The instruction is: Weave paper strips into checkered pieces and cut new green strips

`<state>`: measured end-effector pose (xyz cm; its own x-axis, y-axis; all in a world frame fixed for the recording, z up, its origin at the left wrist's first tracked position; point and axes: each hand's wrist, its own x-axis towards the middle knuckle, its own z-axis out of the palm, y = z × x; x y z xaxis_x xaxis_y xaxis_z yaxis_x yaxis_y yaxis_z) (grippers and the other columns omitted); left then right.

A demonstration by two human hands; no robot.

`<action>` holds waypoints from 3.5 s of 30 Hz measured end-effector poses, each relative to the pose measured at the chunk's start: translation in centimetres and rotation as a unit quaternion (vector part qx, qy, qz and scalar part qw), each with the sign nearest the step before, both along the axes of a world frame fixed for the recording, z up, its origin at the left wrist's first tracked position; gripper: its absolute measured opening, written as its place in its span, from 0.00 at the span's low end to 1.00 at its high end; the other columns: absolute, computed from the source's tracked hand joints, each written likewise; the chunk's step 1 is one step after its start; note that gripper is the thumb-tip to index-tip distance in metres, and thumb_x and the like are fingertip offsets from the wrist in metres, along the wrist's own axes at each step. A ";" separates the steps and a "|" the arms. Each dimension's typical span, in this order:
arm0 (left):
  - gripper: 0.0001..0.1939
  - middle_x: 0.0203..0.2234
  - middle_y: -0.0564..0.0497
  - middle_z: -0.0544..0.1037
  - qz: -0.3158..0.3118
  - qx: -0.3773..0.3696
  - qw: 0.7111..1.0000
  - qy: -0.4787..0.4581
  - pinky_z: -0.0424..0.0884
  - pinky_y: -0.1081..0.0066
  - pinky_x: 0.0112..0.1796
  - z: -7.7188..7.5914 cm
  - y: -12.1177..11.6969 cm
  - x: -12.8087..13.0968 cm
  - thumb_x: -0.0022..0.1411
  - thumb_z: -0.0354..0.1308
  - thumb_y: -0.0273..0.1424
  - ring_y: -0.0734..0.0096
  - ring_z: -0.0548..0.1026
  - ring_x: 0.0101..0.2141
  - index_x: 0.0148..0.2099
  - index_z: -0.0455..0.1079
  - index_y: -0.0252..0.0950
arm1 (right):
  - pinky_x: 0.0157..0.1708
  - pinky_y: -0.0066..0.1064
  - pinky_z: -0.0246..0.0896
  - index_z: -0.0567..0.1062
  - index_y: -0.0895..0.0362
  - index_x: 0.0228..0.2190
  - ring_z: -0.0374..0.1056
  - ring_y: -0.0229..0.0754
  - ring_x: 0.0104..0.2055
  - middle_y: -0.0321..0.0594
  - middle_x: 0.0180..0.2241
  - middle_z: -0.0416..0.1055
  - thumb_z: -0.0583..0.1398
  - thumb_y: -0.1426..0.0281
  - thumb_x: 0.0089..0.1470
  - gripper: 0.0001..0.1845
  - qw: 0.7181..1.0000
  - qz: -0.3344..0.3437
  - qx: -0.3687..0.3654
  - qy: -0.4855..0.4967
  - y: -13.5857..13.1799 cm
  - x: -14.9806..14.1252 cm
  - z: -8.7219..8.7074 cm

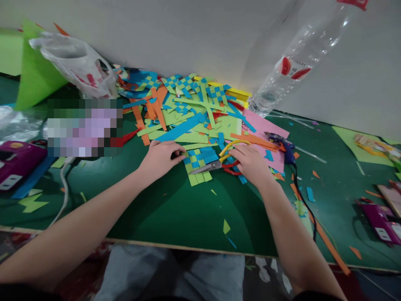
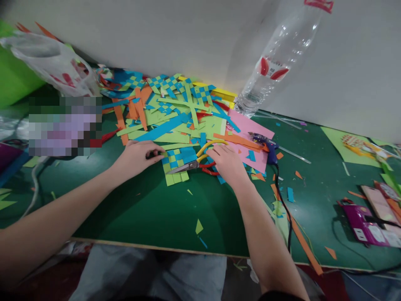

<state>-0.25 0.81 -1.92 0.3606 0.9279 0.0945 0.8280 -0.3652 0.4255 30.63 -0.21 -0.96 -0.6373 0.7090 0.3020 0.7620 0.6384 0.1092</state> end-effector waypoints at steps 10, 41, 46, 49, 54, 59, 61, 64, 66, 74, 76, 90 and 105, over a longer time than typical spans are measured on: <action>0.09 0.33 0.54 0.77 -0.002 -0.005 1.000 0.006 0.57 0.60 0.44 0.1 0.0 0.0 0.64 0.57 0.38 0.69 0.72 0.32 0.42 0.75 0.43 | 0.40 0.41 0.62 0.74 0.58 0.38 0.70 0.50 0.41 0.47 0.37 0.75 0.52 0.85 0.42 0.22 0.999 0.032 -0.021 0.004 0.1 1.3 0.5; 0.08 0.33 0.53 0.77 -0.001 -0.011 1.000 0.007 0.58 0.60 0.44 0.4 0.0 0.0 0.63 0.58 0.38 0.68 0.72 0.32 0.42 0.75 0.43 | 0.42 0.39 0.61 0.76 0.59 0.38 0.69 0.49 0.41 0.48 0.37 0.76 0.50 0.85 0.49 0.21 0.989 -0.054 0.128 0.046 -0.9 -0.5 0.4; 0.08 0.33 0.53 0.77 -0.001 -0.010 1.000 0.005 0.58 0.59 0.44 0.2 0.1 0.0 0.63 0.58 0.37 0.67 0.72 0.32 0.41 0.76 0.43 | 0.43 0.40 0.61 0.76 0.59 0.38 0.69 0.49 0.40 0.48 0.37 0.76 0.49 0.86 0.50 0.21 0.996 -0.037 0.076 0.016 -0.6 -0.9 -0.1; 0.08 0.32 0.53 0.78 -0.002 -0.010 1.000 0.002 0.57 0.60 0.44 0.1 0.1 -0.1 0.63 0.58 0.38 0.67 0.72 0.33 0.41 0.75 0.43 | 0.43 0.40 0.61 0.76 0.59 0.37 0.69 0.49 0.41 0.47 0.35 0.75 0.49 0.86 0.50 0.21 0.996 -0.020 0.082 0.002 -0.5 -0.7 0.1; 0.09 0.33 0.53 0.78 -0.006 -0.010 1.000 0.001 0.57 0.59 0.44 0.1 0.1 -0.1 0.63 0.58 0.38 0.67 0.72 0.33 0.42 0.75 0.43 | 0.44 0.38 0.61 0.75 0.57 0.38 0.69 0.48 0.44 0.46 0.37 0.75 0.50 0.86 0.50 0.20 0.998 -0.004 0.067 -0.003 -0.6 -0.2 0.5; 0.09 0.33 0.52 0.78 -0.001 -0.009 1.000 0.009 0.58 0.58 0.45 0.3 0.0 -0.1 0.63 0.57 0.39 0.67 0.72 0.32 0.43 0.75 0.43 | 0.39 0.37 0.60 0.74 0.56 0.36 0.69 0.46 0.38 0.43 0.32 0.74 0.51 0.84 0.51 0.18 0.998 0.041 0.054 -0.005 -0.5 0.8 0.7; 0.09 0.34 0.52 0.79 -0.001 -0.007 1.000 0.009 0.58 0.58 0.45 0.2 0.0 -0.1 0.63 0.57 0.39 0.67 0.72 0.32 0.43 0.75 0.43 | 0.38 0.37 0.61 0.74 0.55 0.36 0.68 0.46 0.37 0.42 0.32 0.74 0.51 0.84 0.50 0.18 0.997 0.050 0.058 0.014 -0.5 1.2 0.7; 0.10 0.34 0.52 0.78 -0.001 -0.007 1.000 0.010 0.59 0.58 0.45 0.1 0.0 -0.1 0.64 0.57 0.39 0.66 0.73 0.33 0.43 0.75 0.43 | 0.40 0.37 0.62 0.73 0.55 0.36 0.69 0.46 0.40 0.42 0.34 0.75 0.51 0.85 0.49 0.18 0.994 0.029 0.083 0.065 -0.3 1.5 0.4; 0.11 0.34 0.51 0.78 0.004 -0.007 1.000 0.008 0.59 0.58 0.45 0.2 0.0 -0.1 0.65 0.56 0.39 0.65 0.73 0.33 0.46 0.74 0.42 | 0.41 0.37 0.63 0.72 0.55 0.36 0.70 0.46 0.40 0.43 0.35 0.75 0.52 0.85 0.49 0.18 0.990 -0.013 0.106 0.095 -0.1 1.6 0.3; 0.21 0.37 0.49 0.78 -0.006 0.014 1.000 0.010 0.58 0.59 0.47 0.3 -0.5 0.2 0.64 0.56 0.48 0.63 0.75 0.37 0.50 0.71 0.39 | 0.41 0.47 0.65 0.69 0.56 0.40 0.70 0.56 0.42 0.50 0.39 0.75 0.59 0.77 0.48 0.15 0.948 -0.246 0.126 0.160 0.1 2.2 -0.4; 0.21 0.40 0.49 0.78 -0.018 0.029 0.999 0.017 0.58 0.58 0.48 0.0 -0.5 0.1 0.62 0.58 0.49 0.61 0.74 0.41 0.49 0.72 0.40 | 0.40 0.50 0.65 0.68 0.57 0.42 0.69 0.58 0.42 0.52 0.39 0.74 0.61 0.74 0.47 0.17 0.943 -0.279 0.101 0.150 -0.1 2.2 -0.7; 0.19 0.36 0.50 0.78 -0.015 0.032 0.999 -0.032 0.61 0.56 0.48 -0.4 -0.3 -0.2 0.56 0.65 0.44 0.62 0.75 0.37 0.44 0.69 0.39 | 0.38 0.46 0.66 0.66 0.62 0.46 0.69 0.60 0.46 0.57 0.42 0.72 0.59 0.62 0.55 0.20 0.930 -0.357 -0.038 0.078 -1.6 0.5 0.7; 0.19 0.32 0.50 0.79 0.063 -0.151 0.920 -0.355 0.71 0.68 0.37 1.7 -1.3 0.7 0.56 0.65 0.43 0.68 0.76 0.33 0.44 0.70 0.36 | 0.65 0.54 0.44 0.64 0.59 0.54 0.59 0.53 0.62 0.49 0.58 0.67 0.60 0.62 0.54 0.28 0.987 0.116 -0.039 0.103 -4.2 -5.2 1.0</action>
